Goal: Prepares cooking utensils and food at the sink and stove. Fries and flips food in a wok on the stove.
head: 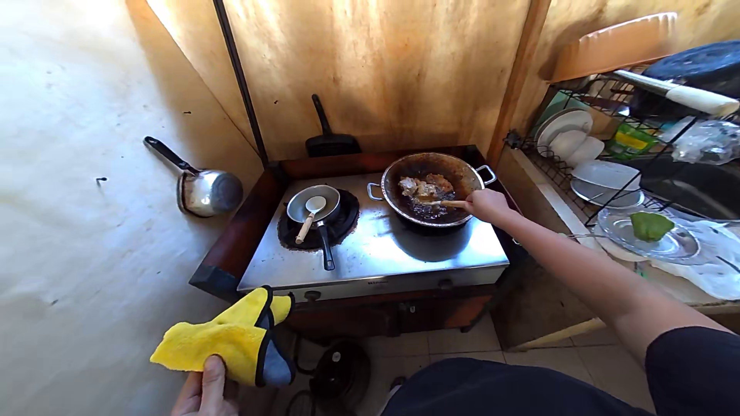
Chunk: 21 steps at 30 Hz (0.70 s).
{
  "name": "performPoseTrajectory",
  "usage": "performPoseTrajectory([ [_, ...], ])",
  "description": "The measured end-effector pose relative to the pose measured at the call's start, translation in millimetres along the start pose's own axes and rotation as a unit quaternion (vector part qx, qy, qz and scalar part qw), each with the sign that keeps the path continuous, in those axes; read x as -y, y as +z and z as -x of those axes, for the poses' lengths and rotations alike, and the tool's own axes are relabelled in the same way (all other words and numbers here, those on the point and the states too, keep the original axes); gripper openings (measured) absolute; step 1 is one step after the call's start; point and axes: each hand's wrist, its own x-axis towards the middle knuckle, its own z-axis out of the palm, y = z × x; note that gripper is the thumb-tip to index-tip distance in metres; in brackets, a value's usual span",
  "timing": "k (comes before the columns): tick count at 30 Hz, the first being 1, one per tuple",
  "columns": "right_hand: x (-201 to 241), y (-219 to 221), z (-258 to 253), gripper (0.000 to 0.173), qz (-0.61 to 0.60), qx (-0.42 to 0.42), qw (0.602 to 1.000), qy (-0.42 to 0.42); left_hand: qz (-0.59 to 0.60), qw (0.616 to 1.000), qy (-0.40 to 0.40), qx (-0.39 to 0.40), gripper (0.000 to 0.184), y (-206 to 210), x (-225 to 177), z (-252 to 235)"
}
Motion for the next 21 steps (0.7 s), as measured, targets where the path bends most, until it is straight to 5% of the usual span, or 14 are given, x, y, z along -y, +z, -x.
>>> performPoseTrajectory([
  [21, -12.9, -0.3, 40.7, 0.036, 0.028, -0.063, 0.998, 0.017, 0.002, 1.0, -0.004, 0.007, 0.022, -2.7, 7.7, -10.3],
])
